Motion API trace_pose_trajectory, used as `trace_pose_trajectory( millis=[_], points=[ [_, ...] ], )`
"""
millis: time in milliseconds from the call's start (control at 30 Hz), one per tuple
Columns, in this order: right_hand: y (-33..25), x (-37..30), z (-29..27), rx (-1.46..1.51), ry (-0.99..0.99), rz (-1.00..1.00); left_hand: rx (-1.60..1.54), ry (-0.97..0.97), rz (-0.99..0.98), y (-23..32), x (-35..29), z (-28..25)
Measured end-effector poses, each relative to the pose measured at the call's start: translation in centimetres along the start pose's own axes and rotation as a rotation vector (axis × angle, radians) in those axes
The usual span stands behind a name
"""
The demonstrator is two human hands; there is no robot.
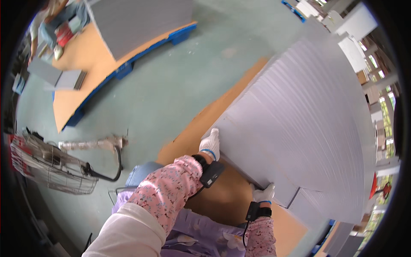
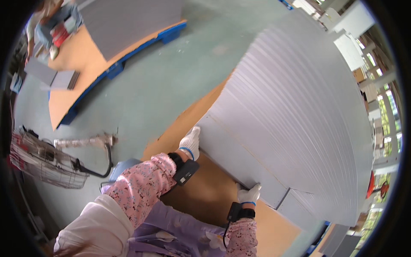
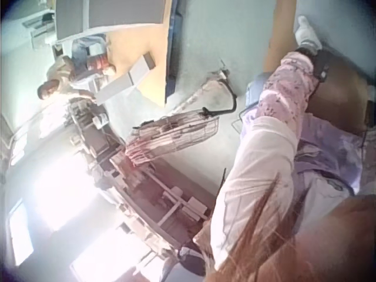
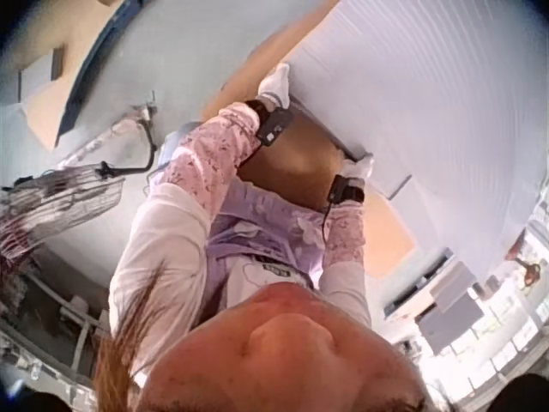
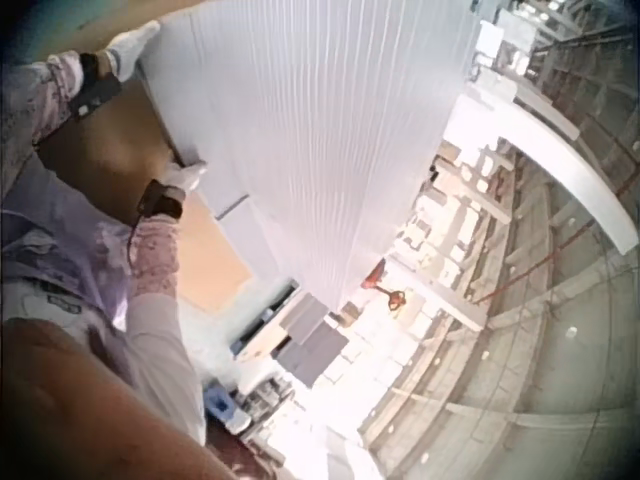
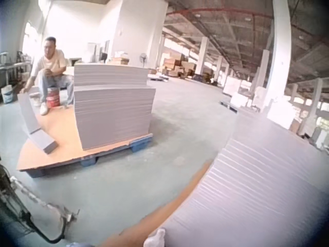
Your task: The person sands the edges of a grey rectangular panel using a blue sanding block. After sanding, the person stacks the panel with other similar panels on a table and then moves the stack to a floor area.
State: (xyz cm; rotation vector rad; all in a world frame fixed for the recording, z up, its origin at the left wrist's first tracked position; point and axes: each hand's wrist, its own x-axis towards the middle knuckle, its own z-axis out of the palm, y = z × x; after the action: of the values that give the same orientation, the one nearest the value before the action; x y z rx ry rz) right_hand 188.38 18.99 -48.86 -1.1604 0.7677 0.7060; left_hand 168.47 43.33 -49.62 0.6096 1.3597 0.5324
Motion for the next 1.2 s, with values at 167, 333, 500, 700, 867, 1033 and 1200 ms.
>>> trace_pose_trajectory(
  millis=[167,333,500,700,867,1033,1200],
  points=[
    [0.7,-0.6,-0.1,-0.019,-0.024,-0.028,0.538,-0.102,0.689,-2.6,2.6,-2.3],
    [1.0,-2.3,1.5,-0.066,-0.059,-0.064,0.477,-0.295,0.472,-5.6,8.6,-4.5],
    [-0.2,-1.0,-1.5,0.037,-0.197,0.004,0.925,-0.279,0.490,-0.2,2.7,-2.9],
    [-2.8,1.1,-4.6,0.069,-0.205,0.044,0.922,-0.194,0.486,-1.0,2.2,-2.0],
    [-1.8,1.1,-2.9,0.060,-0.139,0.033,1.053,-0.077,0.733,-0.9,1.3,-3.3],
    [-1.8,0.7,-2.9,-0.018,-0.172,0.001,0.647,-0.022,0.236,1.3,-0.6,-1.3],
    [-2.8,1.8,-2.9,-0.163,0.069,0.127,0.679,-0.018,0.224,2.9,-4.0,-1.6]
  ],
)
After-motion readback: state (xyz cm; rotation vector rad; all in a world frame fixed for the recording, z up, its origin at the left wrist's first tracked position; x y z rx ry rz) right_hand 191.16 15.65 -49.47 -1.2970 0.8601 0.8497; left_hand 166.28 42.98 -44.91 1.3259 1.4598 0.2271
